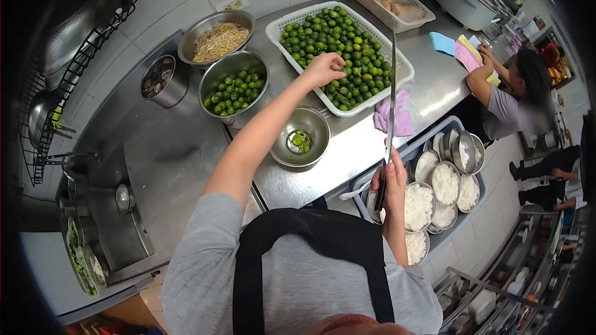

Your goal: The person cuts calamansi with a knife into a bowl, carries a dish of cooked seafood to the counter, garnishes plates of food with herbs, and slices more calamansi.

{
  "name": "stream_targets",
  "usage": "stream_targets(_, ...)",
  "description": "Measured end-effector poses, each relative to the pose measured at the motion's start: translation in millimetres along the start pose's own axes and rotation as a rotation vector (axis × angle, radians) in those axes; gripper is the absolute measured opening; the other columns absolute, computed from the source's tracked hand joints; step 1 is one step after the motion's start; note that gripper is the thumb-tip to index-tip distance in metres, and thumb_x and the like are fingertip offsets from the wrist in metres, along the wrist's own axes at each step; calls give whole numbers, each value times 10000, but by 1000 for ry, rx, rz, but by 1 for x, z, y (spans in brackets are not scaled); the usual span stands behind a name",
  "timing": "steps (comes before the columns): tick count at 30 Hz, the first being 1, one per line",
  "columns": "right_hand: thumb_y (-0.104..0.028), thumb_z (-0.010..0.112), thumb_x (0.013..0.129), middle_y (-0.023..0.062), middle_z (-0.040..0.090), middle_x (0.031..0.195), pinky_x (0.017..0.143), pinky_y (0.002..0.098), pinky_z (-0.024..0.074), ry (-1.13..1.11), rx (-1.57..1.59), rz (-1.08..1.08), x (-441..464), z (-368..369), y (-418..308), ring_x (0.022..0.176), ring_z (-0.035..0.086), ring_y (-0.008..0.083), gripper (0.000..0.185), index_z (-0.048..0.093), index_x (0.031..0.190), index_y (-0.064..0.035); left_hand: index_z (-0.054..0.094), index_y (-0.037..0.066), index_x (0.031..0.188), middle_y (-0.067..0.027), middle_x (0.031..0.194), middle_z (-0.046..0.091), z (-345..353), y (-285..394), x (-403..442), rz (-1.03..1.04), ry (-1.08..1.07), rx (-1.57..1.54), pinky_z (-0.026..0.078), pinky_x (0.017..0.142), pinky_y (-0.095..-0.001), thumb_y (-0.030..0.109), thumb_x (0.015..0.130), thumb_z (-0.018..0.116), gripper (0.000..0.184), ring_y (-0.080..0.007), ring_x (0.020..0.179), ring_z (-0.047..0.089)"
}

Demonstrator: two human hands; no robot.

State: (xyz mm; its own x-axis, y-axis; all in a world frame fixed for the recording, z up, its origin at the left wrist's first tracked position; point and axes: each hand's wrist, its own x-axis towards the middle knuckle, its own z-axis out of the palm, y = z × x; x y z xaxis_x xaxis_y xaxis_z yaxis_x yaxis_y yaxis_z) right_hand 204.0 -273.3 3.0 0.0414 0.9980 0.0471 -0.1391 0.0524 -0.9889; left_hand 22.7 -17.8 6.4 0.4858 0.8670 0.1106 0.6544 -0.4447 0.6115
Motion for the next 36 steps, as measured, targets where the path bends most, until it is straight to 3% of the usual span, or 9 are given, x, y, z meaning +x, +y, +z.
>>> stream_targets(2,-402,418,884,62,468,474,366,199,349,-39,32,-15,-3,5,-9,385,444,105,589,249,1329,-56,550,38,986,-83,937,604,-12,18,-40,-164,-134,-1138,496,683,-244,83,773,602,224,-160,850,597)
stream_targets(7,-171,430,880,-7,413,459,383,185,314,-184,-16,106,5,44,-21,387,388,61,523,222,1358,-130,502,40,1084,-63,1013,570,0,40,-136,-129,-146,-1456,493,695,-234,95,812,562,283,-162,891,587)
stream_targets(10,-176,480,854,87,567,786,489,239,404,-327,-231,56,8,67,-26,490,485,113,561,228,1352,-114,508,40,1082,-59,996,572,3,48,-172,-207,0,-1247,487,697,-263,158,786,596,331,-162,863,590)
stream_targets(11,-196,499,845,121,593,954,541,270,438,-333,-313,-6,8,75,-22,537,524,144,578,230,1349,-106,525,43,1030,-66,991,573,0,51,-181,-255,39,-1288,500,694,-262,-44,742,499,302,-163,862,590)
stream_targets(13,-268,517,837,154,462,1224,659,329,454,-288,-426,-405,11,84,1,628,576,239,594,245,1336,-98,532,48,1013,-55,970,572,0,53,-199,-198,205,-1327,497,716,-289,-43,728,518,300,-169,850,588)
stream_targets(15,-248,533,836,161,464,1229,797,344,420,-347,-395,-364,6,87,-9,893,570,314,628,202,1356,-124,539,44,997,-57,958,572,5,42,-207,-184,201,-1210,498,714,-289,-41,717,557,293,-163,843,583)
stream_targets(19,-315,500,841,179,573,681,617,397,420,-371,-457,-187,-7,88,-25,614,567,335,570,251,1315,-118,546,31,987,-53,949,572,11,34,-218,-252,192,-1266,499,684,-269,-20,706,622,295,-149,825,580)
stream_targets(28,-345,446,873,165,574,711,624,371,425,-310,-399,-74,-18,91,-38,612,564,295,510,305,1308,-117,553,2,959,-57,915,593,13,31,-213,-209,210,-1255,500,672,-242,-11,733,636,241,-132,807,582)
stream_targets(36,-348,404,900,55,529,676,478,273,422,-345,-296,-4,-11,95,-25,460,470,111,498,258,1346,-182,554,-14,947,-82,885,606,4,36,-210,-120,211,-1231,510,682,-261,-14,747,621,211,-141,780,596)
